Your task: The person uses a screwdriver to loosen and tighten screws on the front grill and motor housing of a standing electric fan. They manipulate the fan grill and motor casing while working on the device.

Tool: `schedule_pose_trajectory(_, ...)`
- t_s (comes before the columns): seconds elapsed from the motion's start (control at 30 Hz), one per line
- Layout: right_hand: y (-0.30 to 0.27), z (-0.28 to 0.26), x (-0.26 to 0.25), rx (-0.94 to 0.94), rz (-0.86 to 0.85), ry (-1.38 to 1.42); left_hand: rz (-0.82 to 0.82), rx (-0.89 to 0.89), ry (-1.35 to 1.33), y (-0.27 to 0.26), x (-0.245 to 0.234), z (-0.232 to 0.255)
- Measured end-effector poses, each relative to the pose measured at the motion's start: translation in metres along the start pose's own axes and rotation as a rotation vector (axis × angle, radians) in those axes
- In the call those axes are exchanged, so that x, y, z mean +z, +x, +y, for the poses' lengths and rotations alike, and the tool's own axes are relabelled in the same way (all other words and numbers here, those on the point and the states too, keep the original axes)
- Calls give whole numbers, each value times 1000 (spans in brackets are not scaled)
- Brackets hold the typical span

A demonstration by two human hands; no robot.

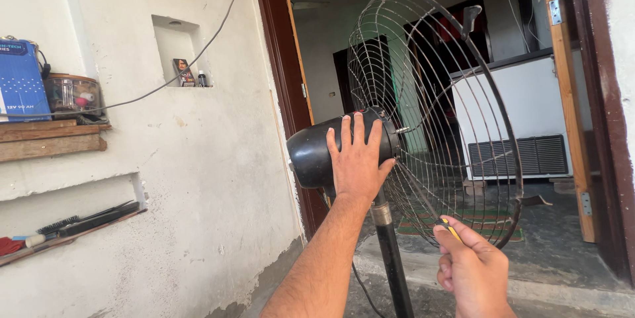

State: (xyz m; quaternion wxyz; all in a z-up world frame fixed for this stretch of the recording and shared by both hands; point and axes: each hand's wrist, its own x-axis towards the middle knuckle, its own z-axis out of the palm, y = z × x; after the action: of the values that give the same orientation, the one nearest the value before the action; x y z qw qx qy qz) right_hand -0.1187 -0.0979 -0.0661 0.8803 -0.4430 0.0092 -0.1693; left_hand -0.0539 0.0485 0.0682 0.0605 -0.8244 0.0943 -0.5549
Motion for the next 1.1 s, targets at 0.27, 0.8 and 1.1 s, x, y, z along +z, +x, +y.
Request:
schedule_pose_trajectory(0.27,-4,-9,0,69,-7,34,11,3,8,0,3,0)
schedule_pose_trajectory(0.8,-5,-10,-2,104,-53,98,36,16,16,0,3,-2)
schedule_pose_trajectory(1.1,-5,-11,-4,241,-107,204,-76,17,15,11,-10,-6)
